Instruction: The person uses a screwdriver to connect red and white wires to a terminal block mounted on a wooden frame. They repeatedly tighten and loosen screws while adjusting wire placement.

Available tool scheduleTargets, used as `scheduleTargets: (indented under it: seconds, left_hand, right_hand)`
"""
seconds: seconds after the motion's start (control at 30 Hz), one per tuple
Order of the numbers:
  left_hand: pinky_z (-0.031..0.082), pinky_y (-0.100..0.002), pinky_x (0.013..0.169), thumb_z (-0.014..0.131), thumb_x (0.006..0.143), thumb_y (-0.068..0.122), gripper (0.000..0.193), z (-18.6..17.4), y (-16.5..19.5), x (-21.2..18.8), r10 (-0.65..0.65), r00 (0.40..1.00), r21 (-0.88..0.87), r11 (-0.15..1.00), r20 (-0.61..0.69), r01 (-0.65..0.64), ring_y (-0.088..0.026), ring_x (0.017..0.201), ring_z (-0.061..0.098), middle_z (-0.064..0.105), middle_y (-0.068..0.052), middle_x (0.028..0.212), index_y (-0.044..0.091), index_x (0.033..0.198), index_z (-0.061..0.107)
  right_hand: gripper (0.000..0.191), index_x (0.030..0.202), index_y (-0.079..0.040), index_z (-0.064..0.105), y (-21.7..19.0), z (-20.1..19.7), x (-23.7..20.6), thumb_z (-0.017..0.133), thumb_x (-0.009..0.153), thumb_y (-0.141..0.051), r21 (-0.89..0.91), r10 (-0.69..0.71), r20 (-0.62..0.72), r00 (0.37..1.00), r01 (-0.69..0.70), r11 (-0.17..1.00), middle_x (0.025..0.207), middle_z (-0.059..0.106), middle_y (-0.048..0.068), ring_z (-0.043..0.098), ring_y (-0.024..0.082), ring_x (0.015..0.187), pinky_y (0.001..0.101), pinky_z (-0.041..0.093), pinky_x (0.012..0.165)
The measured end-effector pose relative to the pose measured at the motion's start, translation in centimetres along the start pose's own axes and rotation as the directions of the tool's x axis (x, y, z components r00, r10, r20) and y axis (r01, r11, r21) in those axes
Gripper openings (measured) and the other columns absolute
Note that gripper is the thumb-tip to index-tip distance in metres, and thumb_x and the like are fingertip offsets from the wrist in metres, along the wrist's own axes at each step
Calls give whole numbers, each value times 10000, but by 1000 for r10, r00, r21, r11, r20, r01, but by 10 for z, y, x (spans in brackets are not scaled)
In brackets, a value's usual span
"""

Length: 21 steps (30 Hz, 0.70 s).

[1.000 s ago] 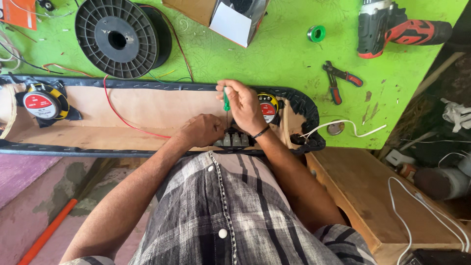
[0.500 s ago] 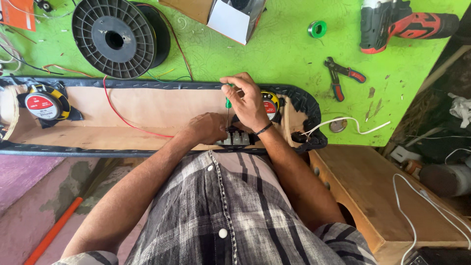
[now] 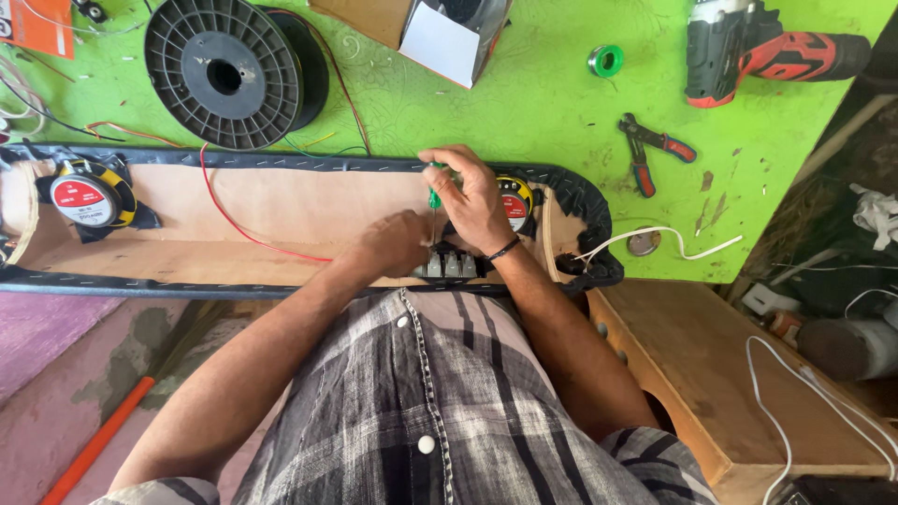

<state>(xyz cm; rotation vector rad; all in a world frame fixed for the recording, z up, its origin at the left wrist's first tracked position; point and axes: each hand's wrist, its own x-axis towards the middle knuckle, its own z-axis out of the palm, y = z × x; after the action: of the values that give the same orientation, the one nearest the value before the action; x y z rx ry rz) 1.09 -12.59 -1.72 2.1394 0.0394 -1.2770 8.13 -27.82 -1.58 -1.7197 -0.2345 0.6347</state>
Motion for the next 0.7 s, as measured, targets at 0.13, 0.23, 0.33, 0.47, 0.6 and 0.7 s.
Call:
scheduleTargets:
  seconds: [0.13, 0.23, 0.33, 0.47, 0.6, 0.7]
  left_hand:
    - [562, -437, 873, 699, 885, 287, 278, -18, -37, -15, -33, 987, -257, 966, -155, -8, -314, 972, 736, 761, -134, 1035, 93, 1081, 728]
    - [562, -433, 875, 687, 868, 196, 221, -27, -68, -44, 51, 983, -193, 977, -176, -86, -297, 936, 749, 784, -114, 1011, 104, 1055, 759]
    - [564, -427, 868, 739, 818, 215, 237, -25, -76, -59, -10, 993, -201, 979, -115, -14, -287, 923, 751, 786, -115, 975, 96, 1021, 761]
    - [566, -422, 866, 740, 822, 228, 206, -25, -77, -66, -11, 996, -270, 963, -85, -13, -288, 922, 748, 773, -126, 960, 91, 972, 777]
    - [543, -447, 879, 716, 849, 234, 169, -26, -72, -71, -19, 996, -185, 983, -92, 2, -313, 931, 732, 783, -122, 942, 85, 893, 784]
    - [531, -463, 896, 705, 848, 210, 156, -24, -65, -69, 6, 990, -88, 996, -141, -19, -345, 958, 709, 756, -145, 960, 76, 875, 782]
  right_hand:
    - [190, 1202, -45, 712, 7, 0, 2, 647, 1088, -182, -96, -50, -54, 997, 44, 994, 1109, 728, 74, 710, 149, 989, 299, 588, 852]
    - [252, 1262, -49, 661, 6, 0, 2, 551, 1101, -208, 119, 83, 8, 996, -84, 989, 1118, 724, 50, 716, 119, 928, 261, 586, 788]
    - [260, 1228, -54, 661, -1, -1, 1, 593, 1054, -234, 155, 89, 15, 996, -91, 984, 1139, 658, 47, 697, 115, 897, 244, 585, 706]
    - [269, 1203, -35, 714, -7, -1, 4, 681, 1018, -227, -10, 25, -14, 1000, -26, 1000, 1095, 618, 66, 653, 138, 867, 254, 578, 700]
    - [268, 1212, -33, 728, -6, -3, 3, 691, 1051, -243, -121, -78, -34, 996, 74, 990, 1108, 655, 68, 662, 170, 1007, 299, 553, 867]
    - [284, 1217, -37, 727, -5, -3, 1, 689, 1043, -258, -120, -62, -43, 997, 56, 991, 1102, 665, 66, 660, 174, 1004, 309, 544, 883]
